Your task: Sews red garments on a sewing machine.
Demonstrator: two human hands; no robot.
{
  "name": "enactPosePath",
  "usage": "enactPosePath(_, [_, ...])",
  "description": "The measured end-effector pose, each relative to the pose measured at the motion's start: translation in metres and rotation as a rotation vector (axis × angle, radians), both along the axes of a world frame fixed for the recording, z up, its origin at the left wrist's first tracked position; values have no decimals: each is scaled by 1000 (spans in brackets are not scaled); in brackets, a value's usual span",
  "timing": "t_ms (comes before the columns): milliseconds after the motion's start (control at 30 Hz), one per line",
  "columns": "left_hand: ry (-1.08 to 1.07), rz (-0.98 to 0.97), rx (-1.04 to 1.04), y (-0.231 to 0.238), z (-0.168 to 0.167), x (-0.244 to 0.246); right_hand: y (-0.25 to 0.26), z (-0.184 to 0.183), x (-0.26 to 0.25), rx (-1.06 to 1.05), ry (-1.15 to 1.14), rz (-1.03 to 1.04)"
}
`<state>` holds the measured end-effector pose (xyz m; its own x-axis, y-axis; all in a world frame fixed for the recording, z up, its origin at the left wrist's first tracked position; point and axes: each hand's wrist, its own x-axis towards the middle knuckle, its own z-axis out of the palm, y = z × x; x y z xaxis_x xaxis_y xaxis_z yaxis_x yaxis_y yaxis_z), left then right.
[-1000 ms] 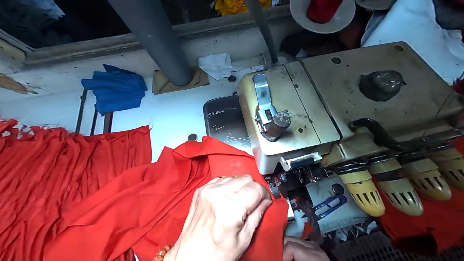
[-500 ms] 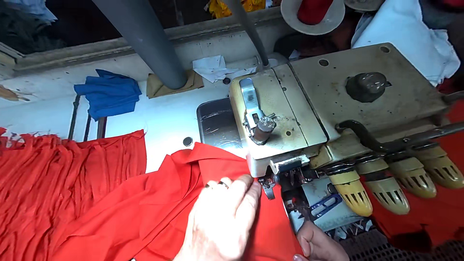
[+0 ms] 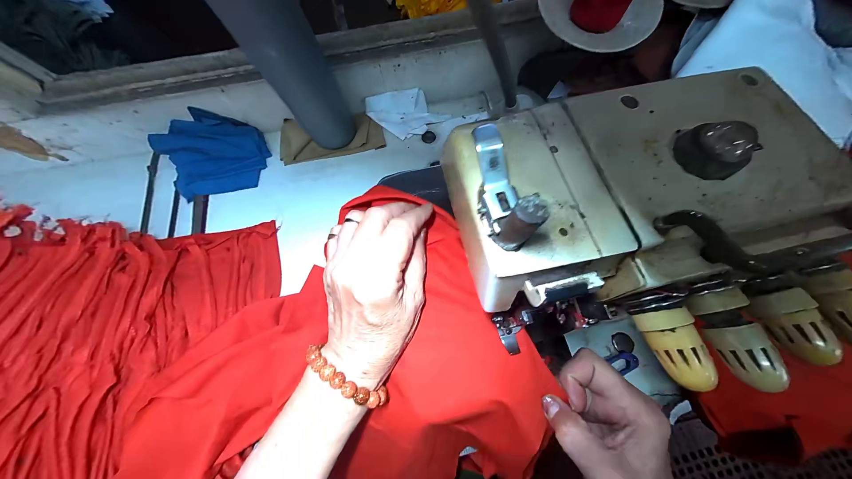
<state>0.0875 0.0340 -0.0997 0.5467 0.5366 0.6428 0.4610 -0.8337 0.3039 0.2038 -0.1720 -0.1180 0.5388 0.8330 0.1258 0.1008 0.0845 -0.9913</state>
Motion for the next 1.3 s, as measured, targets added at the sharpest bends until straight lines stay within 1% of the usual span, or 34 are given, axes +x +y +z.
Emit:
enactPosePath(67, [34,20,-34,-5,7,-21,0,-1,1,3,-1,8])
enactPosePath(133, [80,109,-128,-19,20,-56,-1,-3,2,18,6,19])
enactPosePath(200, [177,245,-319,-42,35,-91,1,-5,0,31,4,2])
enactPosePath(233, [247,287,-414,-52,33,-113,1,-5,0,26,6,-12])
enactPosePath(300, [390,351,-498,-75,14,-152,2,-1,-1,2,7,-36])
enactPosePath(367, [462,407,-486,-97,-17,-175,2,-4,-1,23,16,-35])
enactPosePath(400, [465,442,-482,-107,-33,-182,2,-10,1,63,7,-15])
enactPosePath(467, [417,503,-524,-118,-46,-179,3,-16,4,124,-13,3])
enactPosePath(533, [338,544,-455,-123,-57,-174,5,-17,4,120,-9,-5])
enactPosePath(600, [285,532,-389,-121,-65,-173,6,-17,3,120,0,-18])
enactPosePath(700, [207,502,-373,-112,-65,-177,7,-19,2,135,16,-27])
enactPosePath(733, [163,504,-411,-109,-59,-179,7,-19,2,140,16,-28])
enactPosePath(800, [61,502,-468,-100,-30,-187,4,-18,3,138,-31,-5])
enactPosePath(833, [34,497,-425,-93,-14,-194,0,-17,2,125,-81,20])
enactPosePath(900, [51,492,-283,-71,15,-213,-11,-14,-5,84,-151,118])
enactPosePath(1000, [131,472,-70,-30,52,-229,-25,-10,-25,32,-122,252])
enactPosePath(1100, [103,364,52,28,57,-237,-25,-16,-38,-8,-41,298])
enactPosePath(1167, [164,361,89,64,58,-221,-22,-17,-39,-62,38,294])
enactPosePath(1233, [325,357,63,86,60,-189,-22,-17,-40,-143,124,281])
enactPosePath(1300, [377,347,-146,82,63,-145,-23,-19,-42,-211,208,238])
